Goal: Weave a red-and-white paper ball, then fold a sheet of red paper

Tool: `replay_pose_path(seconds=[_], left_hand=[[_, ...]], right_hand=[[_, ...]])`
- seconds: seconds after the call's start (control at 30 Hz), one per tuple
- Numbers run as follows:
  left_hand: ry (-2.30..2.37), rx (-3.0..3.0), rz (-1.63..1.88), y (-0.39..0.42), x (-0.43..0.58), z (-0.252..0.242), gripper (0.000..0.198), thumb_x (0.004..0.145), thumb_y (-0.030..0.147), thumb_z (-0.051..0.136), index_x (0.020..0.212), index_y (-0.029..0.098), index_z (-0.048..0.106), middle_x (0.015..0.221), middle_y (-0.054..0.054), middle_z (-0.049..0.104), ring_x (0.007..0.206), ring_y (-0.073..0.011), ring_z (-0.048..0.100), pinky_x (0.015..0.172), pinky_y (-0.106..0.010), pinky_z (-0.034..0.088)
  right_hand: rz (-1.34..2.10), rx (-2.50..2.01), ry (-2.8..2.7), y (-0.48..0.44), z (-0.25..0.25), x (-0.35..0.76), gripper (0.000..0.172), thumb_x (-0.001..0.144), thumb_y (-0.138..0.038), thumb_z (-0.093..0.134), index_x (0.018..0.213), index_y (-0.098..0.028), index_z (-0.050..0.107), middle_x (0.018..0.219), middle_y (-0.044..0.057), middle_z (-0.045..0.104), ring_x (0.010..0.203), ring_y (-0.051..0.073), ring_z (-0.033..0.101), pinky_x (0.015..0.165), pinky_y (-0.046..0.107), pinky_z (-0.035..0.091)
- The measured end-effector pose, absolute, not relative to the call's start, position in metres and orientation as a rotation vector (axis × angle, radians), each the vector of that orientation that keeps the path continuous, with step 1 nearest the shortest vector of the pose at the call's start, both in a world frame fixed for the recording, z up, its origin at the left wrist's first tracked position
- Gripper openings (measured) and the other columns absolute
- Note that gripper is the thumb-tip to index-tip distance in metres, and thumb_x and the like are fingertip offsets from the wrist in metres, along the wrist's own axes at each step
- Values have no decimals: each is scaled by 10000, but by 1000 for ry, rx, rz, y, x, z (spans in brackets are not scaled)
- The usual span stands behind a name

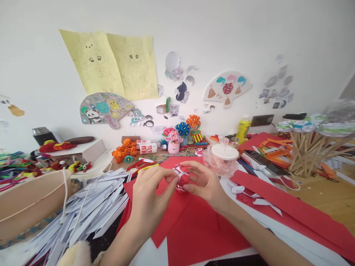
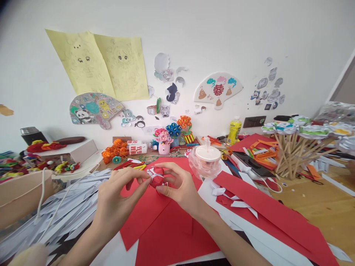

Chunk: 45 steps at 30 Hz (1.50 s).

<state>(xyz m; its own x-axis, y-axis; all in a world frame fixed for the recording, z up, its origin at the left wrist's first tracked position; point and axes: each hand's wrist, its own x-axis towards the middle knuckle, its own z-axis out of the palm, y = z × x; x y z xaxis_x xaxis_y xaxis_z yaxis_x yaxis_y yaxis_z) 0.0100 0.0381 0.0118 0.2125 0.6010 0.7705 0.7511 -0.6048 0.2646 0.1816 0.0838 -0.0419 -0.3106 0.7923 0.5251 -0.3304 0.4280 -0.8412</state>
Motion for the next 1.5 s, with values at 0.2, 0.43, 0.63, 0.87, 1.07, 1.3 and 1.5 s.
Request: replay_pose_path(seconds=[0.2,0.43,0.63,0.87,1.07,1.3,1.5], left_hand=[[-1306,-2318,-1372,39,10,12,66,844,178,619,825,241,611,698,73,609,600,-108,486,653,-281,336],[-1360,-2340,-1353,41,9,13,52,852,212,616,815,248,615,699,70,622,602,-116,481,654,-291,330],[-1505,-2478,-1314,44,7,14,90,856,282,594,775,242,594,704,59,631,608,-122,508,647,-291,351],[-1396,-2355,-1207,42,8,15,109,888,246,531,792,231,581,714,39,645,623,-131,533,660,-305,349],[-1152,-2143,-1182,40,9,7,68,883,171,566,860,222,606,704,30,662,656,-134,582,650,-314,328],[-1061,-2106,-1161,37,12,7,64,863,144,588,829,196,600,700,1,675,640,-153,555,621,-306,347],[-1333,-2259,-1293,38,11,12,81,862,183,562,800,219,599,693,33,624,645,-137,535,649,-286,376]], right_hand=[[967,-452,-1553,84,-42,182,414,762,-234,757,1143,-326,623,1173,50,591,1110,232,566,925,397,516],[935,-464,-1562,86,-42,183,407,753,-246,762,1131,-322,634,1166,55,595,1105,235,576,902,393,540],[936,-467,-1555,84,-41,183,395,755,-243,762,1119,-330,638,1171,47,594,1134,236,564,916,394,536],[995,-441,-1569,84,-41,182,460,764,-274,752,1192,-295,586,1206,70,579,1105,237,581,934,399,523],[987,-467,-1531,84,-41,182,424,746,-292,766,1139,-291,606,1188,70,573,1073,238,589,902,390,536],[959,-475,-1545,85,-40,183,426,731,-294,781,1124,-284,617,1168,73,573,1065,248,588,910,409,533],[951,-467,-1534,85,-41,183,422,728,-312,783,1116,-282,621,1153,70,576,1089,252,576,908,411,536]])
